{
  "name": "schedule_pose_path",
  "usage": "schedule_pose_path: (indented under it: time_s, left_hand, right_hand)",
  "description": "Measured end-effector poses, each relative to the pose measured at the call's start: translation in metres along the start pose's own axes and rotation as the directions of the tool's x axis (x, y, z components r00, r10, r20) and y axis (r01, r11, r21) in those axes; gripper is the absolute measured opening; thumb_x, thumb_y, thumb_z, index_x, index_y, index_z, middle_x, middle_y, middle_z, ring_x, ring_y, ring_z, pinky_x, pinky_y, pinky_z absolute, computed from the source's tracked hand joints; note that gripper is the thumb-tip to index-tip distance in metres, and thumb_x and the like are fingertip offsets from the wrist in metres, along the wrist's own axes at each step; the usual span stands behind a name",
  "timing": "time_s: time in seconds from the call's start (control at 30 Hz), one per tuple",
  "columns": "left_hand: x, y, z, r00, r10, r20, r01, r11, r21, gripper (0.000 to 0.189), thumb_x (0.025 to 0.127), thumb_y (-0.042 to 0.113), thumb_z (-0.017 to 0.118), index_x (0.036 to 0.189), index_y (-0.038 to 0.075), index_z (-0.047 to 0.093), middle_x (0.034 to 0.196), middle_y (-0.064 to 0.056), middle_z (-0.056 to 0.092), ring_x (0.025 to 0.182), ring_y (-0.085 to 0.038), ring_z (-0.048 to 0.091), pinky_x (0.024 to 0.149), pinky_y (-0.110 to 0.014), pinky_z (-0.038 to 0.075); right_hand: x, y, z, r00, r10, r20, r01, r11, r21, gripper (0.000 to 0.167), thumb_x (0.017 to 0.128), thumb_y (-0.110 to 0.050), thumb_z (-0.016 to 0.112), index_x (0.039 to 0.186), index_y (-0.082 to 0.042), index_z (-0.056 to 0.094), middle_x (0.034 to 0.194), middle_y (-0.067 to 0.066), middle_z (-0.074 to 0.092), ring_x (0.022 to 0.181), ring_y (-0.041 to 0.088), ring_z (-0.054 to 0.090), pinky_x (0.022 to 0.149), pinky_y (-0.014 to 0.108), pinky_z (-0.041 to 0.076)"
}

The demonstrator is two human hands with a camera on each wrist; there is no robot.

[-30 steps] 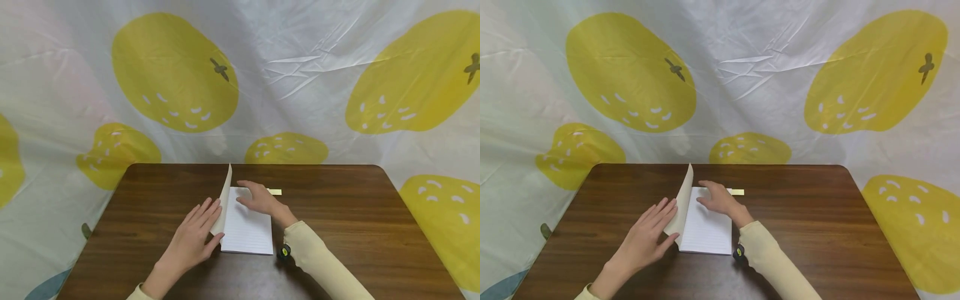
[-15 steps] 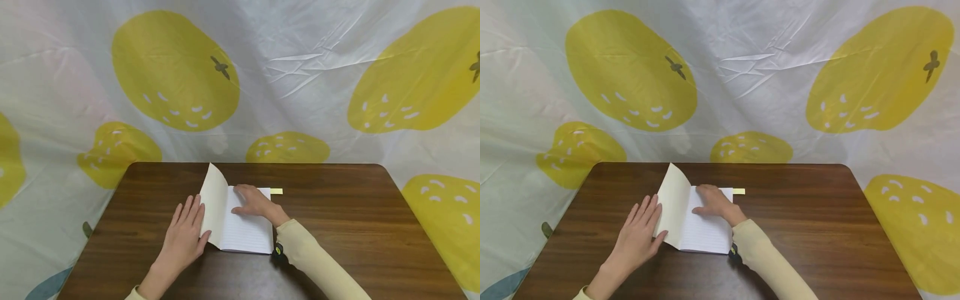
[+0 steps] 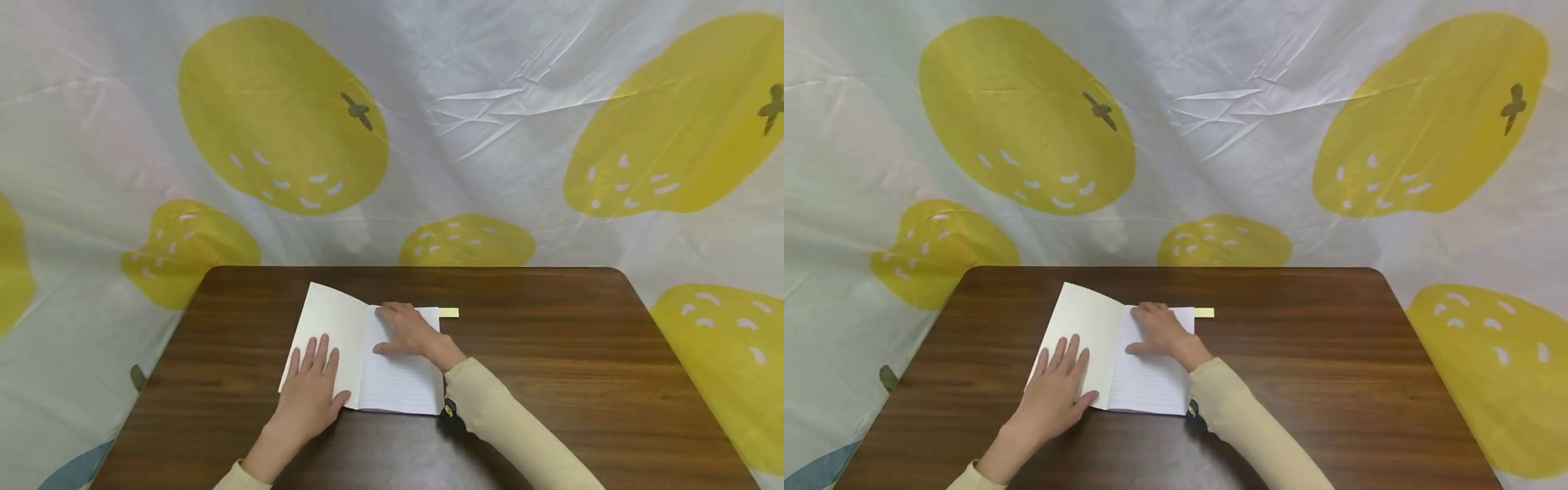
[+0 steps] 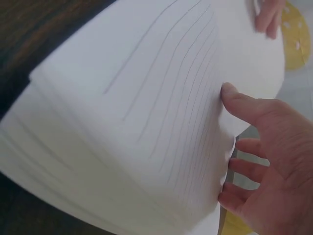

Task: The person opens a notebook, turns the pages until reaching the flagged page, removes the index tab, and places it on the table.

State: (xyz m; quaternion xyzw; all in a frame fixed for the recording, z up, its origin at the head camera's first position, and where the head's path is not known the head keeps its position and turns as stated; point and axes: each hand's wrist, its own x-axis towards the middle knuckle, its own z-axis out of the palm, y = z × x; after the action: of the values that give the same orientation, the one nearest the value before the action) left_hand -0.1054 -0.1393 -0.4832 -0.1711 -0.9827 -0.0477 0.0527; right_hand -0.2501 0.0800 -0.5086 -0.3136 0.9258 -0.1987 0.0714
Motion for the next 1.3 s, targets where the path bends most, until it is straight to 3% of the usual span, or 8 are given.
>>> schedule_pose_path:
  time_s: [0.13,0.27,0.47,0.87,1.1,1.3]
  left_hand:
    - [0.004,0.005,0.007,0.994,-0.017,0.109,0.030,0.993,-0.114,0.067,0.097,0.039,0.066,0.144,-0.007,0.050,0.158,-0.031,0.034,0.148,-0.049,0.032,0.116,-0.065,0.028]
    - [0.010,0.011,0.014,0.976,-0.034,0.213,0.083,0.970,-0.227,0.068,0.100,0.041,0.059,0.148,-0.005,0.045,0.161,-0.031,0.030,0.150,-0.050,0.027,0.114,-0.070,0.026]
    - [0.017,0.017,0.025,0.958,-0.045,0.284,0.129,0.950,-0.285,0.069,0.102,0.045,0.056,0.153,0.001,0.040,0.162,-0.031,0.027,0.148,-0.055,0.025,0.109,-0.075,0.029]
    - [0.023,0.022,0.031,0.954,-0.061,0.292,0.150,0.944,-0.293,0.074,0.101,0.048,0.056,0.156,0.002,0.036,0.162,-0.031,0.026,0.147,-0.058,0.025,0.104,-0.080,0.030]
    - [0.024,0.028,0.032,0.953,-0.073,0.294,0.152,0.954,-0.257,0.076,0.100,0.051,0.055,0.157,0.005,0.034,0.161,-0.034,0.025,0.145,-0.061,0.024,0.101,-0.081,0.030]
    - [0.023,0.034,0.034,0.964,-0.042,0.264,0.113,0.959,-0.259,0.075,0.100,0.049,0.057,0.157,0.005,0.035,0.160,-0.037,0.022,0.146,-0.061,0.022,0.106,-0.078,0.028]
  right_hand:
    - [0.000,-0.002,0.001,1.000,0.001,0.003,0.000,1.000,-0.017,0.078,0.085,-0.042,0.081,0.145,-0.002,0.051,0.151,0.025,0.048,0.140,0.045,0.044,0.115,0.057,0.035]
    - [0.001,-0.003,0.001,1.000,-0.005,-0.011,0.005,1.000,-0.012,0.079,0.083,-0.042,0.082,0.144,-0.002,0.052,0.150,0.025,0.049,0.138,0.046,0.046,0.115,0.057,0.036]
    - [0.004,-0.003,0.003,1.000,0.005,-0.005,-0.005,1.000,-0.009,0.083,0.083,-0.042,0.083,0.146,-0.002,0.050,0.150,0.024,0.048,0.137,0.046,0.045,0.115,0.057,0.035]
    - [0.021,-0.012,0.003,0.991,0.132,-0.012,-0.132,0.989,-0.071,0.070,0.097,-0.045,0.065,0.146,0.002,0.047,0.145,0.024,0.051,0.133,0.046,0.048,0.112,0.056,0.039]
    - [0.024,-0.011,-0.002,0.988,0.149,-0.026,-0.151,0.983,-0.102,0.064,0.094,-0.040,0.070,0.142,-0.001,0.053,0.140,0.022,0.053,0.129,0.046,0.049,0.111,0.058,0.039]
    - [0.018,-0.009,-0.004,0.991,0.129,-0.047,-0.134,0.984,-0.121,0.062,0.093,-0.037,0.073,0.141,-0.002,0.055,0.138,0.022,0.053,0.126,0.044,0.049,0.108,0.056,0.039]
